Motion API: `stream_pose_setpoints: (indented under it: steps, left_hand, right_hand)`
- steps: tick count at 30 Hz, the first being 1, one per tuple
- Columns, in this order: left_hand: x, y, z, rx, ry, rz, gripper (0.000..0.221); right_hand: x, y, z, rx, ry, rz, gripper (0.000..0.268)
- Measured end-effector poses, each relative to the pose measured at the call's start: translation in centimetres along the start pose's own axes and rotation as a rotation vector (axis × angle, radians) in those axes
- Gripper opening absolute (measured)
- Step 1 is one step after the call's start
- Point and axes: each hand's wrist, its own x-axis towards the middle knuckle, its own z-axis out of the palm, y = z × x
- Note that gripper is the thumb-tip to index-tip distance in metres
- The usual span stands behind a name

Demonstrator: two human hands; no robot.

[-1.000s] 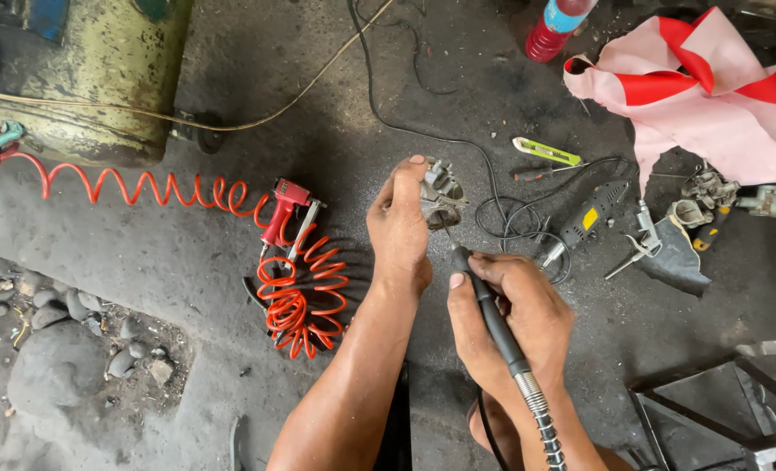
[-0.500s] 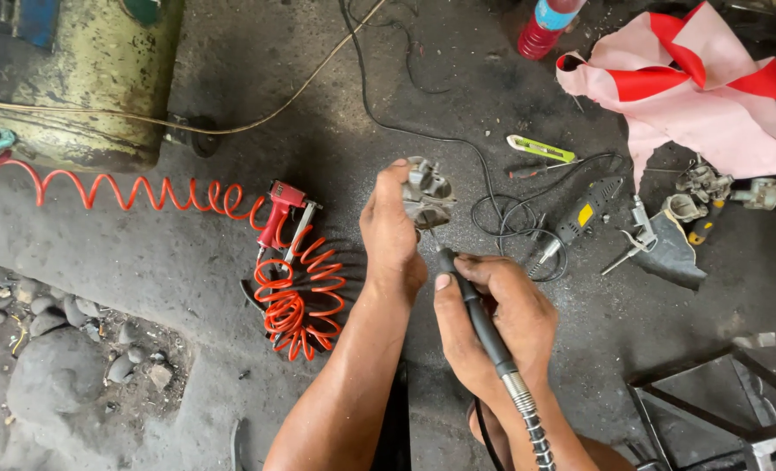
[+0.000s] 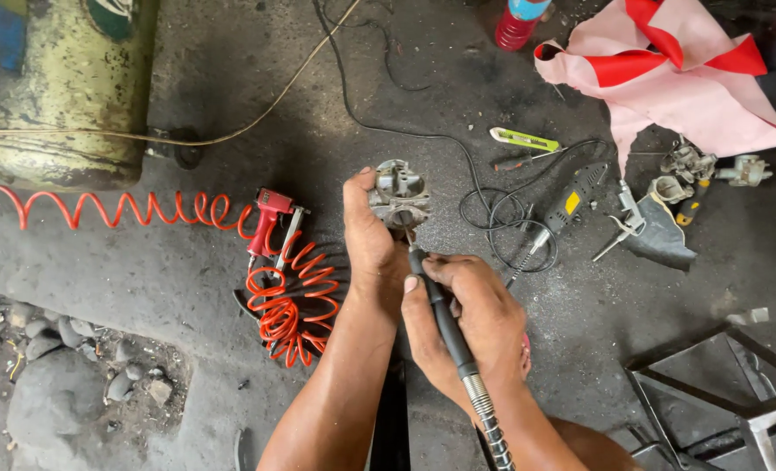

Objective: Repairing and inspecting a motorcycle carburetor using a screwdriver

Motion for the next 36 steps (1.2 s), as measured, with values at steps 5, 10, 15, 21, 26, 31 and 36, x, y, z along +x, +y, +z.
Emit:
stream_pose_setpoints:
  steps: [5,10,15,21,26,31,36]
  left_hand:
    - [0.7,-0.2,0.3,-0.043,-0.026,-0.009,0.027]
    - [0.7,-0.5,-0.2,-0.002,-0.003,0.002,0.027]
    - [0.5,-0.6,0.0,-0.021,-0.020,0.040,0.026]
    - [0.7,-0.2,-0.5,-0.060,-0.017,-0.003,0.026]
    - [0.6,-0.2,-0.7,-0.086,-0.019,-0.053,0.032]
    - [0.4,0.2,-0.2,-0.238,-0.037,-0.103,0.030]
    - [-0.8,0.3,0.0,-0.314,-0.012,-0.088,0.024]
  right_hand:
    - [0.0,-0.4,0.1,-0.040,-0.010,0.033,0.018]
    - [0.1,-0.9,0.2,0.002,0.006,0.058,0.017]
    - [0.2,-1.5,0.5,-0.041,0.029,0.043,0.012]
    - [0.0,-1.5,1.1,0.002,0.061,-0.020,0.008]
    - [0.1,-1.4,1.1,-0.137,0.028,-0.005,0.012]
    - [-0.2,-0.8,1.5,-0.047,0.046,-0.019,0.020]
    - [-0.1,-1.6,1.7,-0.126,0.077,0.028,0.012]
